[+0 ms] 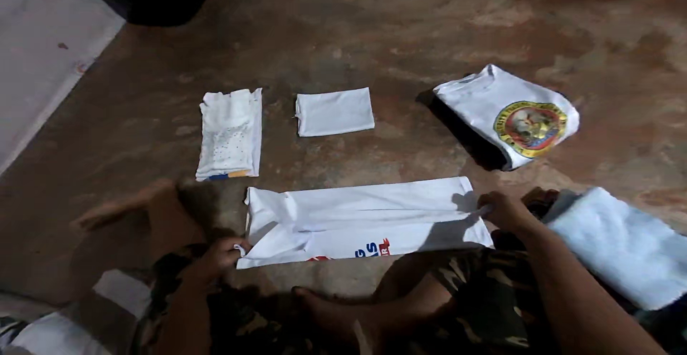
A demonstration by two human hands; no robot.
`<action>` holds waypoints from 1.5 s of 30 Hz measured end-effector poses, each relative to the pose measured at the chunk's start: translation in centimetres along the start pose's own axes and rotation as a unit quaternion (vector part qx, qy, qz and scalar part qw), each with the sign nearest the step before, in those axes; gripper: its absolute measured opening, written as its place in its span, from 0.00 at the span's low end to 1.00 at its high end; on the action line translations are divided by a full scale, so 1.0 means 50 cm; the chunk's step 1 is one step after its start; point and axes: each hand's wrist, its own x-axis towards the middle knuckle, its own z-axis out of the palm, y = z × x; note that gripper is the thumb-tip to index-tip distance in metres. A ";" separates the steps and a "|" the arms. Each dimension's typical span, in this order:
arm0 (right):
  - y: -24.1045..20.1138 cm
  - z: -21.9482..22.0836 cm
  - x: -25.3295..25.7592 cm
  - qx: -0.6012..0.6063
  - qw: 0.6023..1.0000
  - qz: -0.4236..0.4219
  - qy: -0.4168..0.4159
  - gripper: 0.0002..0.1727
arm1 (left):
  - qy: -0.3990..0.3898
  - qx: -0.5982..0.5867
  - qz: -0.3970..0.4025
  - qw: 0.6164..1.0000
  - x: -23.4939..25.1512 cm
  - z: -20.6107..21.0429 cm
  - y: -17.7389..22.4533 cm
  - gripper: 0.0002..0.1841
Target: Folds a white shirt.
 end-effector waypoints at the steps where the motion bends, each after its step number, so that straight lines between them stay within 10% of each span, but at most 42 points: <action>1: 0.004 0.004 0.002 -0.009 1.000 0.009 -0.024 0.12 | -0.030 -0.007 0.022 0.999 0.004 0.003 -0.017 0.11; 6: 0.003 0.000 -0.004 -0.037 0.998 0.038 -0.042 0.12 | -0.200 0.011 0.028 0.979 0.023 0.005 -0.034 0.16; 16: -0.103 -0.081 0.022 0.075 0.992 0.061 0.079 0.18 | 0.142 0.135 -0.189 0.962 0.151 -0.078 0.008 0.20; 22: -0.003 0.031 0.075 0.113 0.978 0.106 0.139 0.29 | 0.169 0.030 -0.089 0.981 0.240 -0.038 -0.090 0.29; 28: 0.003 0.042 0.104 0.125 0.977 0.084 0.153 0.29 | 0.231 0.042 -0.061 0.970 0.263 -0.026 -0.075 0.15; 37: -0.017 0.051 0.141 0.070 0.985 0.089 0.129 0.21 | 0.363 0.018 -0.141 0.921 0.303 -0.011 -0.126 0.11; 45: -0.032 0.044 0.124 0.090 0.984 0.077 0.133 0.19 | 0.323 0.037 -0.171 0.930 0.301 0.004 -0.052 0.29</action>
